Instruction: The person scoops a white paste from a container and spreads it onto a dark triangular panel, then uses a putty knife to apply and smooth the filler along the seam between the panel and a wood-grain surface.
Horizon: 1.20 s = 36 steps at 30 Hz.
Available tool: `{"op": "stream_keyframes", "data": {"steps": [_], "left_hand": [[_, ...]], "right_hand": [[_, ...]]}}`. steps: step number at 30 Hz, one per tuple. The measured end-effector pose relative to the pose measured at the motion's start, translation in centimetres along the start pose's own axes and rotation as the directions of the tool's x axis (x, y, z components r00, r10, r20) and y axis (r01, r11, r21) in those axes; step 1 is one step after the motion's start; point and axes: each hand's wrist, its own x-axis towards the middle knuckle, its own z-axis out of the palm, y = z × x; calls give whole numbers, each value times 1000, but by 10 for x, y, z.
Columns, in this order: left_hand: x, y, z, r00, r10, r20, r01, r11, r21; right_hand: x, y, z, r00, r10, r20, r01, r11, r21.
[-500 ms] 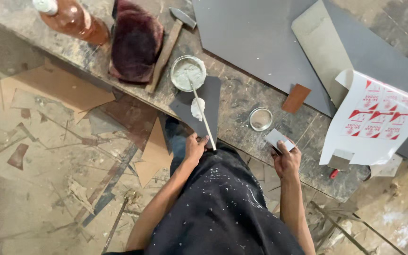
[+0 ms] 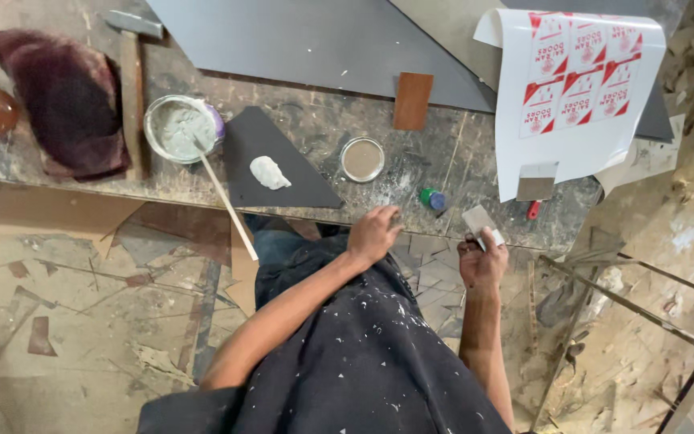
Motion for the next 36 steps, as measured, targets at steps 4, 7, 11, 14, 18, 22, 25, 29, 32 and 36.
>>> {"op": "stream_keyframes", "data": {"steps": [4,7,11,14,18,22,25,29,32,36], "left_hand": [[77,56,45,915,397,68,-400,877,267],[107,72,59,897,390,209,-442,815,375],[139,70,58,916,321,241,-360,922,141],[139,64,51,911,350,217,-359,933,-1],[138,55,27,919,341,197,-310,935,-170],[150,57,5,968,244,59,-248,966,73],[157,62,3,970,239,43,-242,932,271],[144,66,20,891,442,105,-453,882,132],[125,68,30,876,480,47,-477,876,-73],[109,70,24,921,380,-86,-389,888,-246]], "right_hand": [[23,0,15,966,242,-92,-205,931,302],[35,-6,38,923,377,-76,-319,861,395],[47,-18,61,869,485,102,-479,769,424],[59,-15,66,846,461,268,-533,710,460],[74,-5,67,816,433,382,-566,734,375],[85,-9,69,780,420,464,-607,689,396],[89,-14,66,803,386,455,-569,725,389],[91,-12,61,876,346,337,-454,826,332],[88,-4,60,767,252,590,-527,773,355],[79,0,66,812,347,469,-541,747,385]]}}
